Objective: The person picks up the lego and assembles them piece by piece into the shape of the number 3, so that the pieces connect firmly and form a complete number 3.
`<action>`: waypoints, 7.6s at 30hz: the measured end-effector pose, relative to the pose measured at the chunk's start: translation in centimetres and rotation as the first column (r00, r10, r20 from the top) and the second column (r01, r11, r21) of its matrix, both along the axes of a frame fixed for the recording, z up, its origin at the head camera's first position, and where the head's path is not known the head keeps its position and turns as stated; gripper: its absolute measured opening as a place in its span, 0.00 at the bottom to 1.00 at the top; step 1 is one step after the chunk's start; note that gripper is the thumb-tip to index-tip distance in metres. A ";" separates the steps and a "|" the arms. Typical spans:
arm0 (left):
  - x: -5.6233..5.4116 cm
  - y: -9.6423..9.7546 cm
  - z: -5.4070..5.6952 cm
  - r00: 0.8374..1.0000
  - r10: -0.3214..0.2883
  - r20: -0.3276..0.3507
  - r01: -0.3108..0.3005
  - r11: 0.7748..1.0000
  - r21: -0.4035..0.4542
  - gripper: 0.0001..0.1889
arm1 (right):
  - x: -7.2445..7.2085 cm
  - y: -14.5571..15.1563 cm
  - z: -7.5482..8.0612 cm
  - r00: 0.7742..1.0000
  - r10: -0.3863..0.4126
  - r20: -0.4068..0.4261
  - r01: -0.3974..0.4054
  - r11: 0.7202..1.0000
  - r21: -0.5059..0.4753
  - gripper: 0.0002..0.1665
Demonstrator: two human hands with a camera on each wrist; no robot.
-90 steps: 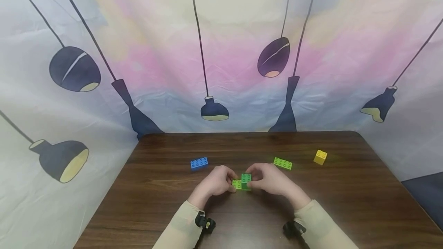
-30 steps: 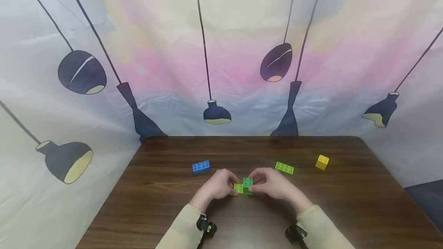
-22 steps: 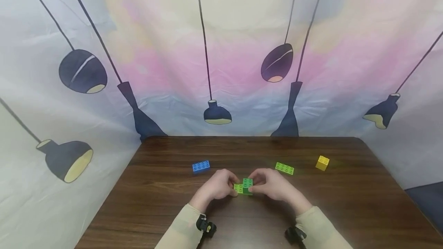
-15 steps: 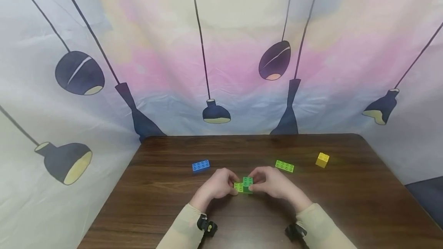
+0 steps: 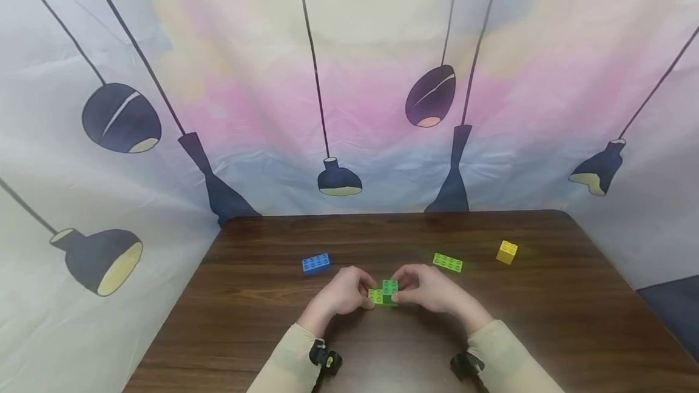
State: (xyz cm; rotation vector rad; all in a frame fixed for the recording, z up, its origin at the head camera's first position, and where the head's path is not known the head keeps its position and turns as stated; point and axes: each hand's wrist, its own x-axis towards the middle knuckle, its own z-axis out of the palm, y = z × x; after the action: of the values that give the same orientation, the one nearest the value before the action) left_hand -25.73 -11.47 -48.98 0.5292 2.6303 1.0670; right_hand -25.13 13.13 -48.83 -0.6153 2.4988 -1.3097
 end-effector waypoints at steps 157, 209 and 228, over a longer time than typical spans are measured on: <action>-3.4 -9.9 -0.1 0.922 0.382 -0.056 -0.382 0.924 0.014 0.20 | -0.5 0.5 -0.4 0.997 0.082 -0.010 -0.082 0.997 -0.006 0.17; -3.0 -10.1 0.2 0.938 0.346 -0.024 -0.346 0.938 -0.008 0.20 | -0.5 0.5 -0.6 0.996 0.088 0.011 -0.087 0.996 -0.025 0.17; -3.3 -10.2 -0.2 0.937 0.349 -0.024 -0.349 0.937 0.010 0.20 | -0.4 0.5 -0.6 0.996 0.087 0.006 -0.087 0.996 -0.024 0.18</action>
State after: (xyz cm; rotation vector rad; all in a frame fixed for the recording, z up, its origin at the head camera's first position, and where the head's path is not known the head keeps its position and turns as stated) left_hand -28.99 -21.70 -49.13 0.0719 2.8123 1.1689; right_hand -25.51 13.62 -49.47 -0.7152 2.4248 -1.3088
